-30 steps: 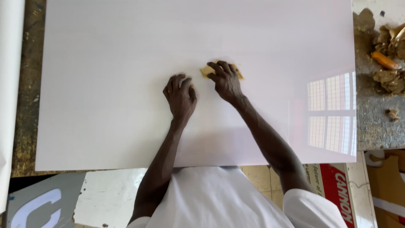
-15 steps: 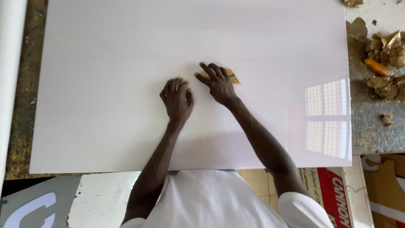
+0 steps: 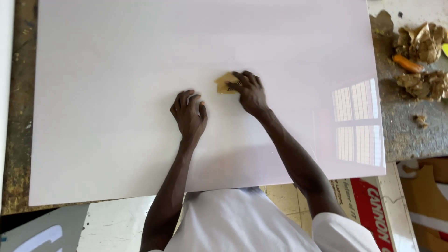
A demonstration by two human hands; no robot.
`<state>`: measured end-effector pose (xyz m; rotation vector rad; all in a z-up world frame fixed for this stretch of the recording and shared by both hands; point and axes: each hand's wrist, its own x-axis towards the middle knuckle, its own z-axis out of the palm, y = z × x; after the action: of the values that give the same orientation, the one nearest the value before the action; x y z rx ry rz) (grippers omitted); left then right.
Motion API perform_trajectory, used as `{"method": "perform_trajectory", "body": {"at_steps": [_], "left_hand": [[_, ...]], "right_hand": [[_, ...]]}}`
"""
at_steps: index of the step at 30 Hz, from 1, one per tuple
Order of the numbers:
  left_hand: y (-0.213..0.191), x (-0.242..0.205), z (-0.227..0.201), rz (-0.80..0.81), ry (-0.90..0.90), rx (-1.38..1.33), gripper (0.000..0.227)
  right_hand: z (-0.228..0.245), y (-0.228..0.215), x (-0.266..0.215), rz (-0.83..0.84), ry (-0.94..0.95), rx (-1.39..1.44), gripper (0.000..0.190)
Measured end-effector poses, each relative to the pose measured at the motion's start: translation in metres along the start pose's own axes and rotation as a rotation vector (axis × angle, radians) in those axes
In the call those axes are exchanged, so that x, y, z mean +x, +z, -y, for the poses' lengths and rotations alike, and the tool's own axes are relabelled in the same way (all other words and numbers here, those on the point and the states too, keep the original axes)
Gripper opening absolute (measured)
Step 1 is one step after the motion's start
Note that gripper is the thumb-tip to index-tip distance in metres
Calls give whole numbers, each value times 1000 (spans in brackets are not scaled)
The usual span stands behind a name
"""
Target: The person peels a large sticker from a white board using their hands, removing it in several pieces. They then gather the removed pieces and place them on a cluttered workbench before handling a spray bottle and a water bottle.
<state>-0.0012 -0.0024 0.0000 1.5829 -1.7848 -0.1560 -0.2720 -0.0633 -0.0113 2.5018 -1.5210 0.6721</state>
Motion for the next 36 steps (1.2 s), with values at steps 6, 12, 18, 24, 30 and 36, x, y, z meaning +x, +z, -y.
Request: {"method": "perform_trajectory", "body": {"at_steps": [6, 12, 18, 24, 30, 36], "left_hand": [[0, 1, -4, 1, 9, 5, 18], [1, -2, 8, 50, 26, -14, 19], [25, 37, 12, 302, 302, -139, 37], [72, 140, 31, 747, 779, -137, 9], [66, 149, 18, 798, 890, -105, 11], [54, 147, 1, 791, 843, -176, 13]], "right_hand": [[49, -23, 13, -14, -96, -17, 62], [18, -14, -7, -21, -95, 1, 55], [-8, -11, -26, -165, 200, 156, 41], [13, -27, -30, -228, 262, 277, 42], [12, -21, -30, -260, 353, 332, 43], [9, -18, -27, -345, 455, 434, 32]]}}
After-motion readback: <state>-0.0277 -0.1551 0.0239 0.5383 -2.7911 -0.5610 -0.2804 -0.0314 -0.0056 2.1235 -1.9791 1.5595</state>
